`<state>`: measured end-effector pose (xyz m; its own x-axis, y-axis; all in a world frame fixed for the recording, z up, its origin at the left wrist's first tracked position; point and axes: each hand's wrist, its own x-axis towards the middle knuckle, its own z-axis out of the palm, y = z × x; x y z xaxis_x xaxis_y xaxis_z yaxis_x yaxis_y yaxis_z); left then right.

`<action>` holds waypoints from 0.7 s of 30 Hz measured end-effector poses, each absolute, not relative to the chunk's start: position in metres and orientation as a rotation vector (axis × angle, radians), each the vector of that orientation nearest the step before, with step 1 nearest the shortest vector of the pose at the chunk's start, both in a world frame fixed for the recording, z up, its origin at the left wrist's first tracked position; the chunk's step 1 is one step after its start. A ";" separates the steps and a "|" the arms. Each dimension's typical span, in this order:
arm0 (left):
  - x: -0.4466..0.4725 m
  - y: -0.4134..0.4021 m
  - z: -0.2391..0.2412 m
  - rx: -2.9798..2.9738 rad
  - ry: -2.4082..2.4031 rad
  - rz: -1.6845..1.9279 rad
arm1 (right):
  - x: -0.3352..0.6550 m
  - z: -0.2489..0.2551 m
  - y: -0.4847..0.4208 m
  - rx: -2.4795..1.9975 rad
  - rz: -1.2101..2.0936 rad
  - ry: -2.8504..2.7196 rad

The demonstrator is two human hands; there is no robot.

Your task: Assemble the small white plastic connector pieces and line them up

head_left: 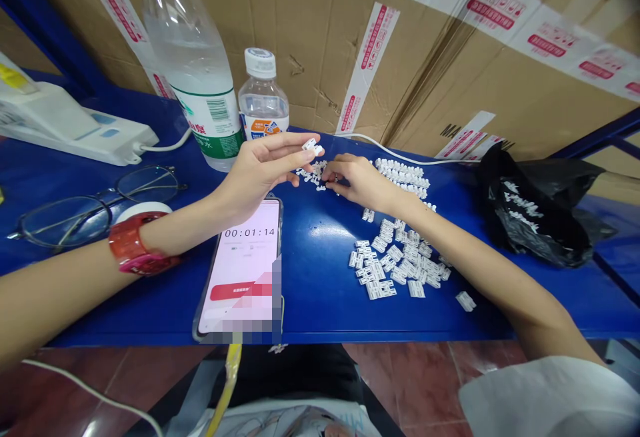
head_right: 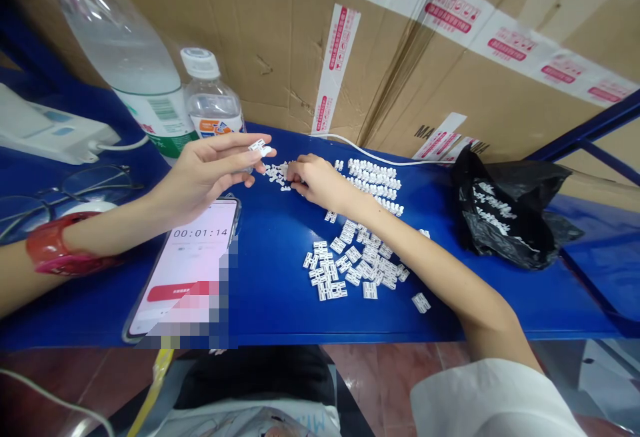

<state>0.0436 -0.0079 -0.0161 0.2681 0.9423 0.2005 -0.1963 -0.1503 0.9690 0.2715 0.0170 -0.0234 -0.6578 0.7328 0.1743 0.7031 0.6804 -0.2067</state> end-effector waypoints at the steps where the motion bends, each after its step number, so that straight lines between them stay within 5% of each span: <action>1: 0.043 -0.008 -0.016 1.339 0.779 1.186 | 0.272 -0.022 0.017 -1.154 0.183 -2.661; 9: 0.044 -0.009 -0.017 1.423 0.735 1.125 | 0.275 -0.010 0.015 -1.088 0.253 -2.646; 21: 0.046 -0.012 -0.015 1.440 0.747 1.150 | 0.256 0.022 -0.011 -0.939 0.866 -1.833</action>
<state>0.0456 -0.0122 -0.0149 0.3316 0.9110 0.2453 -0.1466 -0.2071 0.9673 0.2562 -0.0115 0.0220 -0.3304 0.8626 0.3831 0.2521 0.4718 -0.8449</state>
